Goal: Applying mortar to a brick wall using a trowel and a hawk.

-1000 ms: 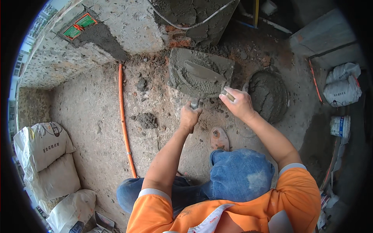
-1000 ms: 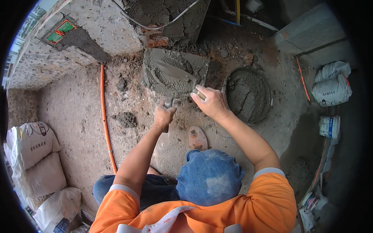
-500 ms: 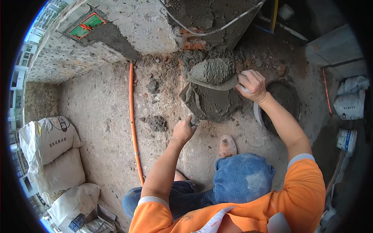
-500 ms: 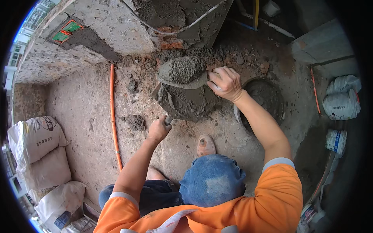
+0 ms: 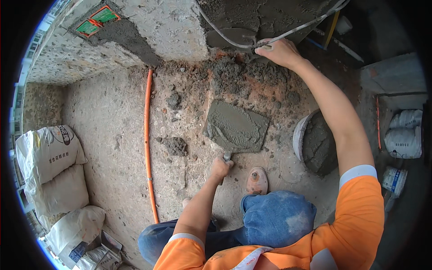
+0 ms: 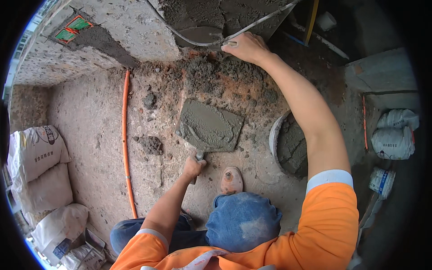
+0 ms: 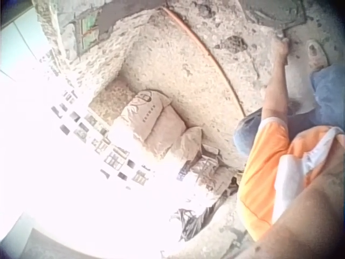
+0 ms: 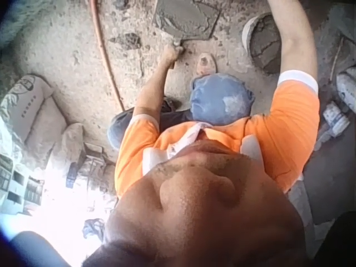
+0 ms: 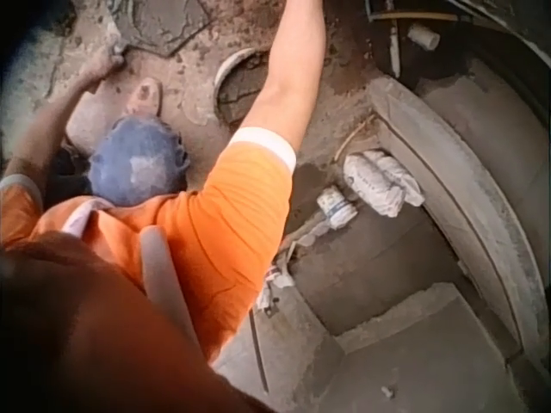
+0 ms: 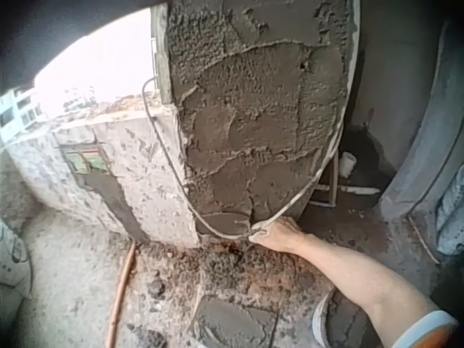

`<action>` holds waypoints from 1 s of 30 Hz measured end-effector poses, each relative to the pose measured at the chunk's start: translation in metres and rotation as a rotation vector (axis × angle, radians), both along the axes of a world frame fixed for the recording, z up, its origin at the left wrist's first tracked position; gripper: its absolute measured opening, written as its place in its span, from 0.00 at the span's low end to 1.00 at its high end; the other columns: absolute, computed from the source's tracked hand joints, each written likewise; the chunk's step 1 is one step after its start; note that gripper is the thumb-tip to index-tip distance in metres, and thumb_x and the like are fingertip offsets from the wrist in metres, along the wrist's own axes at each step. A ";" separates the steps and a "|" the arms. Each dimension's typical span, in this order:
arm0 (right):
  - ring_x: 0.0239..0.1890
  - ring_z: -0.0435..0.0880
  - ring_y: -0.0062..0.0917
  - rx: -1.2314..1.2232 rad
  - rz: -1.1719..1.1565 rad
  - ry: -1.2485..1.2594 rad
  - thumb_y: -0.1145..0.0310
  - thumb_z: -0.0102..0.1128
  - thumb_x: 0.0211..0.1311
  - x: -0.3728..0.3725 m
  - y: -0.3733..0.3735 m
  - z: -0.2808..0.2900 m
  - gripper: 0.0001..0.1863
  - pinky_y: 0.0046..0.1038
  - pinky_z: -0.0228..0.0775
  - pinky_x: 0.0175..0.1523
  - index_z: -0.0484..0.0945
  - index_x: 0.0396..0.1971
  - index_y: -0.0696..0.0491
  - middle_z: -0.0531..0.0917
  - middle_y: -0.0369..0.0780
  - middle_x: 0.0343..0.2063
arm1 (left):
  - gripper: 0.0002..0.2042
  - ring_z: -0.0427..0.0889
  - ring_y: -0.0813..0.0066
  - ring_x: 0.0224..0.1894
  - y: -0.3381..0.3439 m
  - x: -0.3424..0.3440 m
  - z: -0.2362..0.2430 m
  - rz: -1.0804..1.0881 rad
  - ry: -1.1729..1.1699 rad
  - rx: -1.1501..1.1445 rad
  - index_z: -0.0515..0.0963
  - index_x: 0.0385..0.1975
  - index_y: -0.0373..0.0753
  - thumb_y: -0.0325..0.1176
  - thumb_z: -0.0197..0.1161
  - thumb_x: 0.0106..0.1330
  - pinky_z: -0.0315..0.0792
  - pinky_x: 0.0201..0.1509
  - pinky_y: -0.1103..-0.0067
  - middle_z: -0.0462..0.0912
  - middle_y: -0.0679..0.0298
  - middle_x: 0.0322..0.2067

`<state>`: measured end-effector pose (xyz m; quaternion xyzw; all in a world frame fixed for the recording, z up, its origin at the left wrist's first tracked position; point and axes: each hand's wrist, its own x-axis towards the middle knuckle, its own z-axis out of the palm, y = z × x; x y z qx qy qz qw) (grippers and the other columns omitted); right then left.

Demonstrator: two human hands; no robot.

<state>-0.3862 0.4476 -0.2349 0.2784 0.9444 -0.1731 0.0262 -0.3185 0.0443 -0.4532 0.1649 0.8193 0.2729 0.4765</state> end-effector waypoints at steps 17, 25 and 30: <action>0.37 0.83 0.42 0.309 -0.037 0.197 0.49 0.57 0.60 0.112 0.001 -0.066 0.20 0.42 0.75 0.44 0.81 0.43 0.48 0.85 0.44 0.35 | 0.16 0.76 0.70 0.16 0.005 0.004 -0.013 0.074 -0.175 0.070 0.72 0.41 0.34 0.32 0.63 0.54 0.72 0.20 0.72 0.78 0.57 0.21; 0.43 0.82 0.41 0.299 -0.089 0.194 0.45 0.55 0.61 0.091 0.020 -0.021 0.22 0.41 0.72 0.51 0.81 0.46 0.45 0.85 0.43 0.39 | 0.23 0.79 0.61 0.29 0.008 -0.001 -0.015 0.065 -0.062 0.125 0.72 0.48 0.32 0.35 0.64 0.53 0.72 0.34 0.70 0.80 0.51 0.29; 0.31 0.84 0.38 0.587 -0.034 0.454 0.51 0.63 0.57 0.142 0.021 -0.017 0.18 0.35 0.77 0.35 0.83 0.39 0.50 0.84 0.43 0.30 | 0.27 0.81 0.48 0.45 0.050 -0.007 0.005 0.178 -0.115 0.104 0.73 0.52 0.31 0.37 0.64 0.51 0.74 0.51 0.66 0.82 0.42 0.39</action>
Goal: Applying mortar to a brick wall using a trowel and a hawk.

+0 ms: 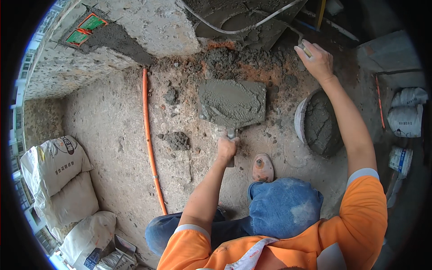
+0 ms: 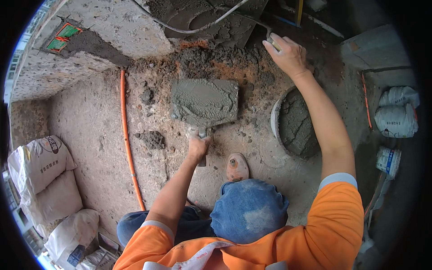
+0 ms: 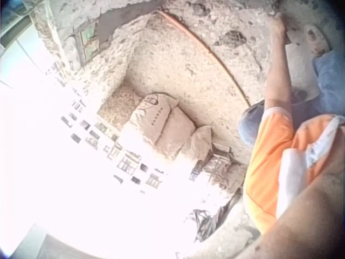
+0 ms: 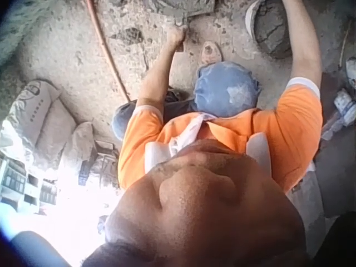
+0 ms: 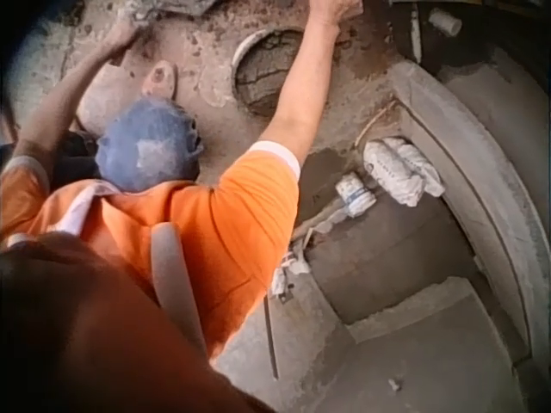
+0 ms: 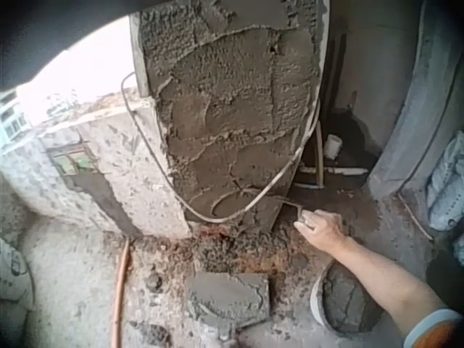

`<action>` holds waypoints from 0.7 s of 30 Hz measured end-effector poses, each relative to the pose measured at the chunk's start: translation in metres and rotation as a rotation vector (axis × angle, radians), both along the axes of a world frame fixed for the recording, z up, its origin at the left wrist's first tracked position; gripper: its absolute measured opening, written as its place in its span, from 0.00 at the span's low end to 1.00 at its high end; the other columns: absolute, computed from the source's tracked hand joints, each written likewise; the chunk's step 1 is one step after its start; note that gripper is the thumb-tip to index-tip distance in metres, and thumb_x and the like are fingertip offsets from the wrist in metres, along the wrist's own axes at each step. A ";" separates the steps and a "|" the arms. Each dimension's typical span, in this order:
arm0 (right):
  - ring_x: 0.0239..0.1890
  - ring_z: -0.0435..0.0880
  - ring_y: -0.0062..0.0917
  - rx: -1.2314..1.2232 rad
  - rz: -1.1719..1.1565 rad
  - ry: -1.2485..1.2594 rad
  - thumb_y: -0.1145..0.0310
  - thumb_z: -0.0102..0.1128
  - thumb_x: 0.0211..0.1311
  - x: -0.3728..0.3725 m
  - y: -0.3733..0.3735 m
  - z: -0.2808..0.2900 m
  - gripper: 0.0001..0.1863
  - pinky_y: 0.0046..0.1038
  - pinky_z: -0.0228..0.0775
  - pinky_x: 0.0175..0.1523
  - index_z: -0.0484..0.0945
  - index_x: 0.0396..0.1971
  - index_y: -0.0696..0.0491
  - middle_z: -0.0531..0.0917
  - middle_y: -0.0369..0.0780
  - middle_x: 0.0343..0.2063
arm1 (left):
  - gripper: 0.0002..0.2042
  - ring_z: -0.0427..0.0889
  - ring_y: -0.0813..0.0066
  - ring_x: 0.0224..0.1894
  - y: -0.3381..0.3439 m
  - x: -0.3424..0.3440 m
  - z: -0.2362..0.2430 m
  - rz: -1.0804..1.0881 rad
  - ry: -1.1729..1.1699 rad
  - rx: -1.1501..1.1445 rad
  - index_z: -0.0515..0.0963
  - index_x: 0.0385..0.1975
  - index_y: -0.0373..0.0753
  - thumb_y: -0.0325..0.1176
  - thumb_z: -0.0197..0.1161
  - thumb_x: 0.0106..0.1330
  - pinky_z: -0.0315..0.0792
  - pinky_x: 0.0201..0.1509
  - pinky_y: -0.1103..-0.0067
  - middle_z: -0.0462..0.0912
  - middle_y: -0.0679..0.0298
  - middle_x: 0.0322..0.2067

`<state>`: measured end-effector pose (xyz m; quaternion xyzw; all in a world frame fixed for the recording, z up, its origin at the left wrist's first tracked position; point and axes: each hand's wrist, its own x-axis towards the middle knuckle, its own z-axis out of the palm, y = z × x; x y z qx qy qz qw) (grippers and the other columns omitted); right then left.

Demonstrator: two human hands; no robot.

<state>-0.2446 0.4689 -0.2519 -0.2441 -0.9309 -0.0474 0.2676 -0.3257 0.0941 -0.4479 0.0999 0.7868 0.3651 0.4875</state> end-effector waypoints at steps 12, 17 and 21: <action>0.41 0.83 0.45 -0.646 -0.020 -0.437 0.50 0.53 0.61 -0.066 -0.088 -0.068 0.21 0.43 0.73 0.49 0.80 0.41 0.51 0.84 0.49 0.35 | 0.23 0.76 0.73 0.16 0.011 -0.058 0.025 0.011 -0.153 0.060 0.72 0.51 0.32 0.30 0.64 0.55 0.71 0.20 0.75 0.78 0.61 0.22; 0.46 0.82 0.43 -0.455 0.036 -0.713 0.52 0.51 0.63 -0.132 -0.023 -0.098 0.19 0.43 0.72 0.52 0.80 0.41 0.51 0.83 0.46 0.43 | 0.11 0.71 0.78 0.13 0.020 -0.087 0.054 0.019 -0.284 0.047 0.71 0.34 0.33 0.27 0.67 0.58 0.68 0.15 0.79 0.73 0.66 0.17; 0.47 0.81 0.44 -0.517 0.102 -0.711 0.53 0.55 0.60 -0.148 -0.013 -0.107 0.19 0.43 0.72 0.53 0.80 0.41 0.52 0.83 0.48 0.42 | 0.09 0.71 0.77 0.13 0.028 -0.119 0.067 -0.106 -0.263 -0.100 0.72 0.30 0.33 0.27 0.67 0.58 0.68 0.15 0.78 0.73 0.65 0.17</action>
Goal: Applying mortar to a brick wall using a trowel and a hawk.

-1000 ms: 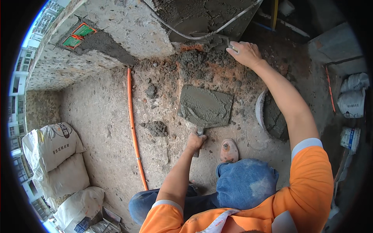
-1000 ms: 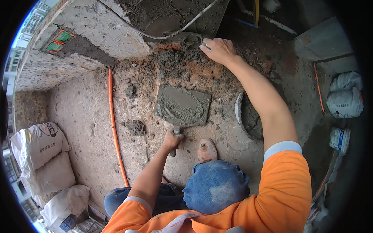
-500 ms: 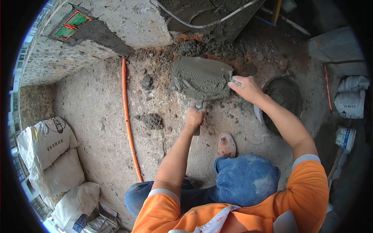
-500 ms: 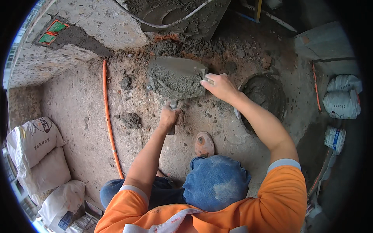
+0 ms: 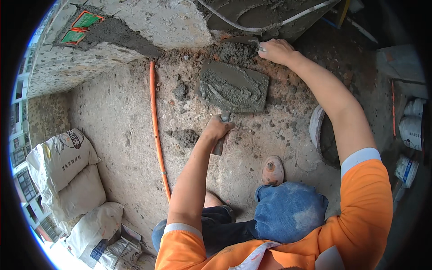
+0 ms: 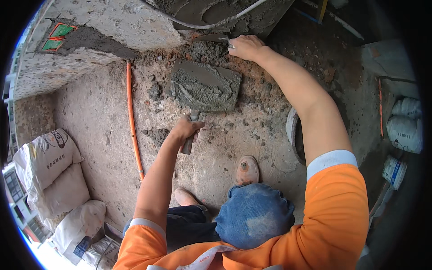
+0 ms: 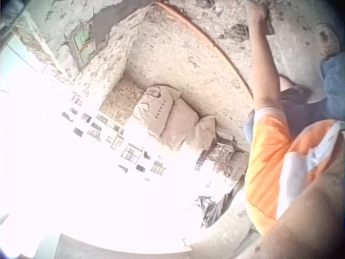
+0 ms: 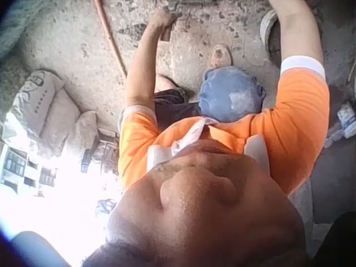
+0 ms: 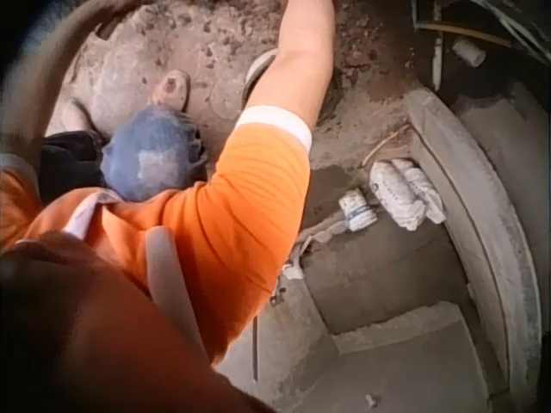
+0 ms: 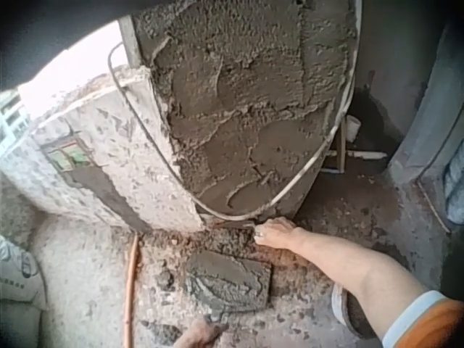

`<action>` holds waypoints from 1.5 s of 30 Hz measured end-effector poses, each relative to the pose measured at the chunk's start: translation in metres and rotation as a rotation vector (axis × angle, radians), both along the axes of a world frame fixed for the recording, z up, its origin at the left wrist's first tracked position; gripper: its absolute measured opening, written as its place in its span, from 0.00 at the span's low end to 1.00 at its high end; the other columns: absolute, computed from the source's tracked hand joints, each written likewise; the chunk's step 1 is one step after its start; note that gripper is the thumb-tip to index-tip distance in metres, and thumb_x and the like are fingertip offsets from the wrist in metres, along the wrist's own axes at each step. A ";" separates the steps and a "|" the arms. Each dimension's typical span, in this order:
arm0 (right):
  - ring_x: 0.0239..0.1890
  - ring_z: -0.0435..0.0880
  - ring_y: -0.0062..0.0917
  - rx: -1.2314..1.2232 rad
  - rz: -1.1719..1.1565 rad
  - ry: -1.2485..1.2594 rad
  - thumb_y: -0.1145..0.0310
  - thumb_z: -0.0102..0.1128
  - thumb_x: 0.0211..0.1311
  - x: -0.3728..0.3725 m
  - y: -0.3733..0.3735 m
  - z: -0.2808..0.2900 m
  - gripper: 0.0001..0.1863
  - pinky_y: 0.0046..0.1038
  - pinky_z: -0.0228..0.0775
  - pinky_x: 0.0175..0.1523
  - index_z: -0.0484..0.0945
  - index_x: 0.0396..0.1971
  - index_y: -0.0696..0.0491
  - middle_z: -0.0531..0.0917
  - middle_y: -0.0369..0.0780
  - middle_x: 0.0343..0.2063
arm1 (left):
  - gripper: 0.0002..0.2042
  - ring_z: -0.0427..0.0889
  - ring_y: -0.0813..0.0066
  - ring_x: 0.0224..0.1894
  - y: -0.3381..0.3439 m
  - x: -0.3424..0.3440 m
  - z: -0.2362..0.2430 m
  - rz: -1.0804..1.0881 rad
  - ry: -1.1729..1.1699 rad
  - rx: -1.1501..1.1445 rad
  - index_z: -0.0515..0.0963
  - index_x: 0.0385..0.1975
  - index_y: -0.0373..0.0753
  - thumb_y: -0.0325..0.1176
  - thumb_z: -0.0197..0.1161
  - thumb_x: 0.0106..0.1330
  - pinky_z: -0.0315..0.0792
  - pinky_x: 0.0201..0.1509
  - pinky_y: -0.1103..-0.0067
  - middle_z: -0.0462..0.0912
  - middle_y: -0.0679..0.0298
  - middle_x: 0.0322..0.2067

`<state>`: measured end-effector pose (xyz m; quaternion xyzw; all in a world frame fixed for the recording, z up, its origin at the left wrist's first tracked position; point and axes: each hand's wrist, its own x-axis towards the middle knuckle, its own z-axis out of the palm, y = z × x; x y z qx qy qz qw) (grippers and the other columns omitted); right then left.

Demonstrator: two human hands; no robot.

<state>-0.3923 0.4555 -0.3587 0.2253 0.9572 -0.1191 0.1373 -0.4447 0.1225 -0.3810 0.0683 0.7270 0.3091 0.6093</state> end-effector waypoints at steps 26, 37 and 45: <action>0.41 0.82 0.47 0.016 -0.451 0.166 0.55 0.53 0.63 0.143 -0.070 0.013 0.19 0.46 0.72 0.49 0.78 0.41 0.55 0.83 0.51 0.36 | 0.09 0.68 0.78 0.12 -0.047 0.001 0.003 -0.117 0.017 0.054 0.68 0.31 0.36 0.24 0.63 0.55 0.64 0.14 0.78 0.70 0.67 0.15; 0.42 0.83 0.45 -0.224 -0.186 0.054 0.61 0.51 0.65 0.085 -0.124 0.017 0.16 0.44 0.73 0.50 0.77 0.40 0.59 0.83 0.52 0.38 | 0.09 0.71 0.75 0.13 -0.038 -0.029 0.014 -0.247 0.011 -0.147 0.69 0.22 0.36 0.28 0.65 0.55 0.68 0.16 0.75 0.73 0.65 0.16; 0.54 0.75 0.43 -0.027 0.008 -0.031 0.63 0.46 0.67 -0.002 -0.063 -0.011 0.14 0.43 0.61 0.59 0.75 0.44 0.55 0.77 0.47 0.49 | 0.08 0.71 0.75 0.13 -0.039 -0.024 0.005 -0.174 -0.076 -0.113 0.69 0.23 0.35 0.25 0.64 0.54 0.69 0.16 0.75 0.72 0.65 0.16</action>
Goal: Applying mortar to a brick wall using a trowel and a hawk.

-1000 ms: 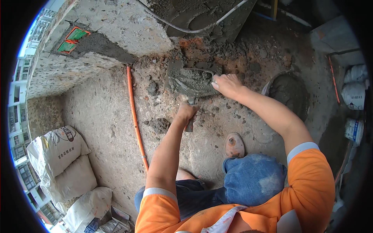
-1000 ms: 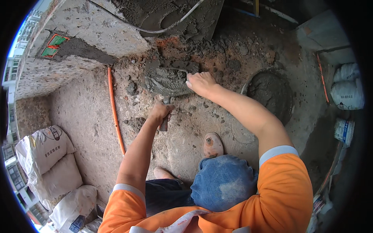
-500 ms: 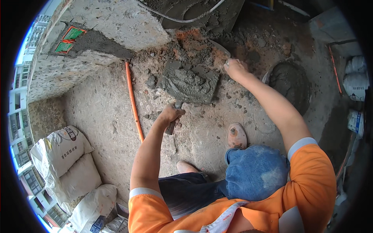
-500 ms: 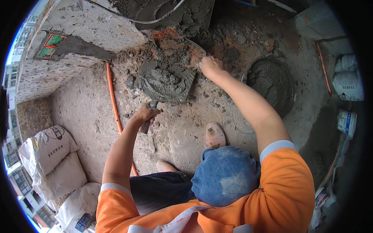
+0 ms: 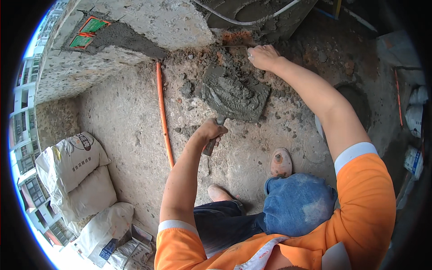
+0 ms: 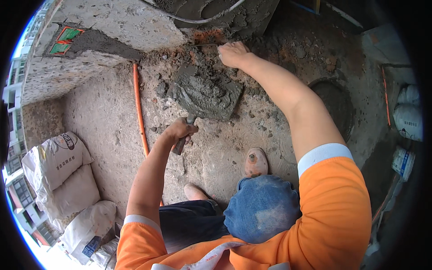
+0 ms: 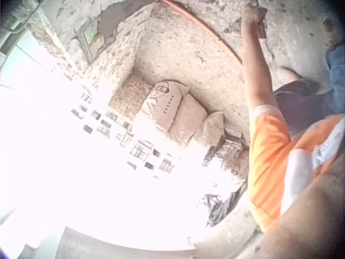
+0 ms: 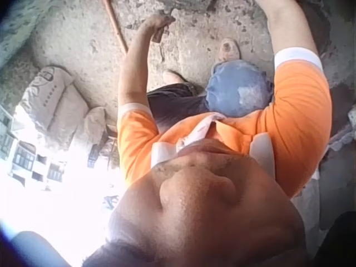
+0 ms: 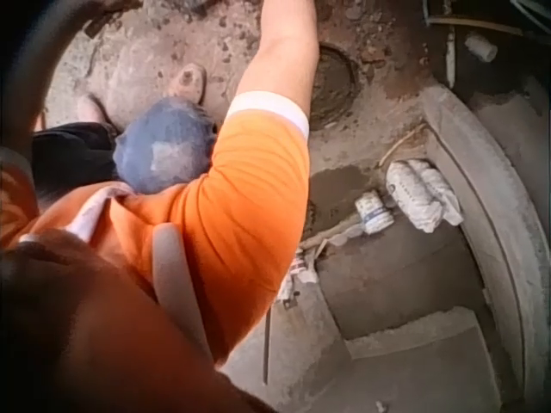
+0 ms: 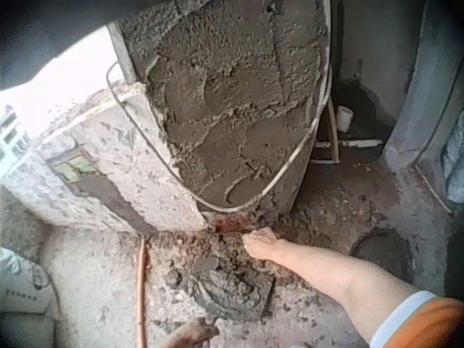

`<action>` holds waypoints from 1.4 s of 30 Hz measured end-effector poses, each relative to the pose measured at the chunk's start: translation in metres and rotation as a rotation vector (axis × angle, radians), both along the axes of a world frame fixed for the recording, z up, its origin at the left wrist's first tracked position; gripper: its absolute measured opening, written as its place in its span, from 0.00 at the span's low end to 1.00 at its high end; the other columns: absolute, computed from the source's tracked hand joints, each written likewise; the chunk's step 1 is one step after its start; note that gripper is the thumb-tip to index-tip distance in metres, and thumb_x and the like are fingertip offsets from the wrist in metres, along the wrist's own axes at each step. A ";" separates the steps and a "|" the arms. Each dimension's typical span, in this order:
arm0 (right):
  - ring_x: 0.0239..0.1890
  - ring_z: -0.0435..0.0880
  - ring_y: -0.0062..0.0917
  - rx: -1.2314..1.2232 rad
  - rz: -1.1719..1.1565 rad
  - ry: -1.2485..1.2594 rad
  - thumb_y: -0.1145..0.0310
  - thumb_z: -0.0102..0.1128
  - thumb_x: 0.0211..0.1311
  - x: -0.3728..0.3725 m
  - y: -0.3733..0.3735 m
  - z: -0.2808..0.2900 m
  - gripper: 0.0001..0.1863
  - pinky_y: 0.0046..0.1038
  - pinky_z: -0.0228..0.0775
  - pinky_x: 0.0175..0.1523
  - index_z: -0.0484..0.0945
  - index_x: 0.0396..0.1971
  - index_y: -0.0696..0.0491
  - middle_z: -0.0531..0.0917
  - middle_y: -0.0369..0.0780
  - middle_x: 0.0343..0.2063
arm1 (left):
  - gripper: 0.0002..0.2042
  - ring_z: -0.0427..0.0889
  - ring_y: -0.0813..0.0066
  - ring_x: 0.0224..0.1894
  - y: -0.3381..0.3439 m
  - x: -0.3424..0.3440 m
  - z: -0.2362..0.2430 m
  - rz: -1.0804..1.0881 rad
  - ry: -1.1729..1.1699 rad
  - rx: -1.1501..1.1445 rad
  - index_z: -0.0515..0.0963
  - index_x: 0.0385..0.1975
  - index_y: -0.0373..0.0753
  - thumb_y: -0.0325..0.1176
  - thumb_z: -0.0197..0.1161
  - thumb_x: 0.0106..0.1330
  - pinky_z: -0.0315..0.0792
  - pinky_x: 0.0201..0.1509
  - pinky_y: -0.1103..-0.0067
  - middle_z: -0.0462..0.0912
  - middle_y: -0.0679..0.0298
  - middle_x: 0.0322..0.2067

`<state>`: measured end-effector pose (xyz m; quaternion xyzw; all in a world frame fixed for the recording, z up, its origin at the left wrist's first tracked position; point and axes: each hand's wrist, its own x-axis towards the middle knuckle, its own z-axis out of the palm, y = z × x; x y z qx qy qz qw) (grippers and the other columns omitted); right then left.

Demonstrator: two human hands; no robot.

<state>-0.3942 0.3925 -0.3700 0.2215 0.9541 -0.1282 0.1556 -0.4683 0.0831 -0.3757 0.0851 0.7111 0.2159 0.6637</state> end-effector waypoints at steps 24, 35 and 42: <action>0.38 0.83 0.46 0.284 -0.763 0.127 0.51 0.54 0.63 0.374 -0.160 0.145 0.21 0.45 0.73 0.44 0.79 0.43 0.53 0.83 0.48 0.33 | 0.14 0.72 0.74 0.15 0.052 0.196 0.057 -0.563 0.124 0.564 0.71 0.43 0.29 0.25 0.59 0.57 0.68 0.19 0.76 0.75 0.59 0.21; 0.46 0.82 0.44 0.371 -0.570 -0.414 0.58 0.52 0.60 0.409 -0.053 0.223 0.19 0.42 0.72 0.52 0.81 0.38 0.60 0.83 0.53 0.39 | 0.13 0.72 0.75 0.15 0.019 0.139 0.036 -0.652 0.136 0.309 0.72 0.41 0.32 0.25 0.60 0.56 0.68 0.17 0.77 0.74 0.62 0.19; 0.40 0.84 0.46 0.105 -0.236 -0.697 0.60 0.53 0.58 0.382 -0.060 0.162 0.18 0.40 0.75 0.48 0.83 0.33 0.61 0.84 0.51 0.35 | 0.15 0.74 0.74 0.16 0.028 0.165 0.027 -0.674 0.092 0.310 0.72 0.44 0.31 0.25 0.60 0.56 0.69 0.17 0.77 0.76 0.61 0.20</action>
